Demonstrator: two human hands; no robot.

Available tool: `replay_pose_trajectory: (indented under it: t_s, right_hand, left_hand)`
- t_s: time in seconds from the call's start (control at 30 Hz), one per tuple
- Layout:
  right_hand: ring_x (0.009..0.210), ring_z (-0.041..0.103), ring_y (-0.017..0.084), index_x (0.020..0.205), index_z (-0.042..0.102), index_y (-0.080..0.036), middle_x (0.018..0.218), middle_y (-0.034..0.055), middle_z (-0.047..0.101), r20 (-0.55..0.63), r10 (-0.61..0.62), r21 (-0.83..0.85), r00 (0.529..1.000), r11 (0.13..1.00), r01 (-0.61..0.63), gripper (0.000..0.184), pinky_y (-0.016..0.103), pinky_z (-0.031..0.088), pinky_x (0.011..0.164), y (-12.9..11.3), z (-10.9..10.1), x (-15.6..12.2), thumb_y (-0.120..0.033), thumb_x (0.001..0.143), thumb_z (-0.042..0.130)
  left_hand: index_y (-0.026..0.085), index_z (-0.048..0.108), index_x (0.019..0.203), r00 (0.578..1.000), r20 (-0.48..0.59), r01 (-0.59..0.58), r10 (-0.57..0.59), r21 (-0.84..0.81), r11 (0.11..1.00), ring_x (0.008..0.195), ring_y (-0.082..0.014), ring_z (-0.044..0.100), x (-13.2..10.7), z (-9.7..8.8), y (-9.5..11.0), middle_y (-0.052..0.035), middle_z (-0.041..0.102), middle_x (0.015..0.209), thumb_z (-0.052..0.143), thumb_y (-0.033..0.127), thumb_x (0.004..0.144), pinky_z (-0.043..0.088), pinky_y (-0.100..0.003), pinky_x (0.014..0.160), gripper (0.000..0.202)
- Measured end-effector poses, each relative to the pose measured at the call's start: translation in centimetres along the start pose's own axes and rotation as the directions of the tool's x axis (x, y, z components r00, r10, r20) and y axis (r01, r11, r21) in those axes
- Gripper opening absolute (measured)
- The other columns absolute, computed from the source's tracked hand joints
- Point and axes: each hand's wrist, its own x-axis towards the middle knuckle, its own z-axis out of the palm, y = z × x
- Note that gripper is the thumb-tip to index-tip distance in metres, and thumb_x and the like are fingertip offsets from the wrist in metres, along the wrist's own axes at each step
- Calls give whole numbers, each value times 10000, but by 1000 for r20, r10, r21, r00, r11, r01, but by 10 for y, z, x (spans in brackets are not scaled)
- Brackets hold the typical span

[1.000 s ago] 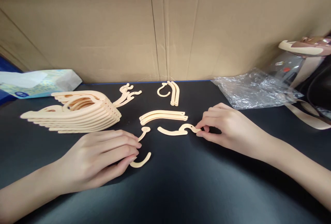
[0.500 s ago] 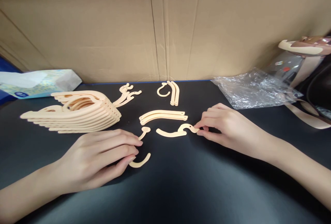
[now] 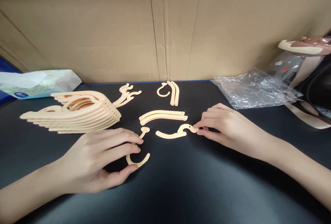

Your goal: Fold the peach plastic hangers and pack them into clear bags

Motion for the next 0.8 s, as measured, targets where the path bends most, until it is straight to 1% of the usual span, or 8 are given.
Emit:
replay_pose_trajectory:
  t_s: [0.13, 0.37, 0.47, 0.57, 0.7, 0.8]
  right_hand:
    - [736, 608, 166, 1054, 739, -256, 813, 5, 669, 0, -5, 2, 1000, 1000, 5, 240, 368, 453, 789, 1, 0, -1, -335, 1022, 515]
    - [721, 608, 172, 1067, 747, -231, 804, 21, 670, -3, -6, 2, 1000, 1000, 6, 254, 376, 443, 786, 1, 0, -1, -350, 1015, 529]
    - [703, 606, 169, 1058, 741, -229, 786, 17, 670, -40, -20, -1, 999, 1000, 20, 253, 368, 444, 777, 1, -1, 0, -368, 1011, 535]
    - [673, 607, 167, 1049, 731, -252, 768, 8, 673, -86, -26, -11, 996, 1000, 26, 245, 360, 451, 766, -2, -4, 2, -368, 1016, 518]
    - [678, 618, 166, 1037, 727, -257, 786, 7, 694, -120, -31, -53, 992, 998, 25, 236, 367, 458, 789, -5, -8, 12, -331, 1014, 505]
    - [712, 640, 177, 1030, 729, -236, 816, 18, 716, -106, -110, -137, 988, 986, 95, 266, 365, 450, 796, -6, -14, 28, -319, 1022, 477]
  left_hand:
    - [155, 675, 904, 1000, -2, 5, -5, 14, 1000, 740, -161, 655, 0, 1, 0, -50, 731, 955, 653, 201, 904, 495, -282, 620, 51]
    - [154, 673, 934, 999, 34, -7, 5, 45, 999, 773, -176, 662, -3, 0, -1, -53, 723, 970, 633, 288, 955, 497, -291, 640, 141]
    - [153, 668, 944, 999, 36, -14, 11, 73, 997, 775, -183, 666, -1, -1, -1, -56, 722, 961, 604, 295, 976, 501, -295, 644, 159]
    - [152, 659, 942, 999, 29, -17, 15, 81, 997, 770, -184, 673, -1, -1, -1, -64, 723, 952, 581, 302, 987, 502, -288, 637, 175]
    - [152, 654, 934, 1000, 23, -16, 15, 63, 998, 772, -189, 679, -2, 0, -2, -72, 723, 948, 571, 317, 990, 514, -288, 642, 194]
    - [154, 656, 940, 1000, 24, -18, 17, 53, 998, 778, -189, 685, -3, 0, -2, -71, 723, 948, 571, 321, 990, 532, -289, 664, 194]
